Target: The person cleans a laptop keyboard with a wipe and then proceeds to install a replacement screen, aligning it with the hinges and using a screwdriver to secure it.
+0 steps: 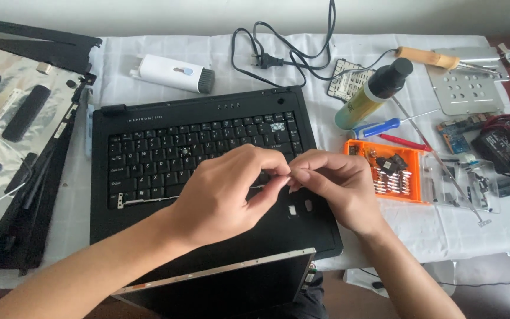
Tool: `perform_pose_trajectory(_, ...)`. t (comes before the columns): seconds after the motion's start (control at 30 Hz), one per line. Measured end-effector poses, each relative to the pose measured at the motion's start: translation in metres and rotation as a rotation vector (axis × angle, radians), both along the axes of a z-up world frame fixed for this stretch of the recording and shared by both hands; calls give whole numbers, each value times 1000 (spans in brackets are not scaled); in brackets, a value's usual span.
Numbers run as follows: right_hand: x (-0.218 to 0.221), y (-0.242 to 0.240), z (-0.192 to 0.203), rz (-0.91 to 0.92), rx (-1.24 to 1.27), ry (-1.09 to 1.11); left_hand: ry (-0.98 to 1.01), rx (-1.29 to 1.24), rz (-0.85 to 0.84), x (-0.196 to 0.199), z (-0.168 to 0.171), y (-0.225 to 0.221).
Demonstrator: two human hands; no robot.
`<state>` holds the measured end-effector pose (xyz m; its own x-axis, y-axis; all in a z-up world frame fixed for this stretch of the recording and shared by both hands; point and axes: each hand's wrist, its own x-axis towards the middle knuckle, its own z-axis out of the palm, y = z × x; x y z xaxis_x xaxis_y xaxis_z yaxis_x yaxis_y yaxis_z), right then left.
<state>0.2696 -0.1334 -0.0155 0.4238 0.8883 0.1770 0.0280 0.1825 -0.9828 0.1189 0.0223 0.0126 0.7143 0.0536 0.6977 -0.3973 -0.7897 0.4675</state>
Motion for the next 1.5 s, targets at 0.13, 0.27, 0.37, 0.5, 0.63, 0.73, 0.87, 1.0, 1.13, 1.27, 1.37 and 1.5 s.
perform_pose_trajectory(0.13, -1, 1, -1, -13, -18, 9, -12, -9, 6, 1, -8, 1)
perform_pose_trajectory(0.27, -1, 1, 2, -7, -20, -106, -14, -3, -24, 3, -11, 3)
perform_pose_trajectory(0.37, -3, 0, -1, -24, -19, -139, -31, 27, -36, 3, -12, 4)
perform_pose_trajectory(0.5, -4, 1, 0, -57, 9, -281, -42, 68, -29, 3, -11, 6)
perform_pose_trajectory(0.63, -2, 0, 2, -71, 6, -373, -1, 0, -35, 3, -13, 6)
perform_pose_trajectory(0.73, 2, -2, 5, -44, -3, -406, 31, -26, -36, 2, -14, 6)
perform_pose_trajectory(0.87, 11, -6, 7, -44, -98, -660, 69, -60, -29, 0, -15, 9)
perform_pose_trajectory(1.0, 19, -7, 3, 28, -63, -885, 87, -77, -41, -2, -14, 12)
perform_pose_trajectory(1.13, 23, -8, 3, 24, -52, -936, 103, -98, -50, -5, -10, 12)
perform_pose_trajectory(1.27, 20, -7, 2, 15, -82, -935, 90, -51, -61, -5, -5, 10)
perform_pose_trajectory(1.37, 15, -4, 1, 5, -110, -817, 54, 62, -48, -3, -6, 11)
perform_pose_trajectory(1.5, 10, -3, 1, -32, -97, -726, 108, 201, -29, 0, -14, 10)
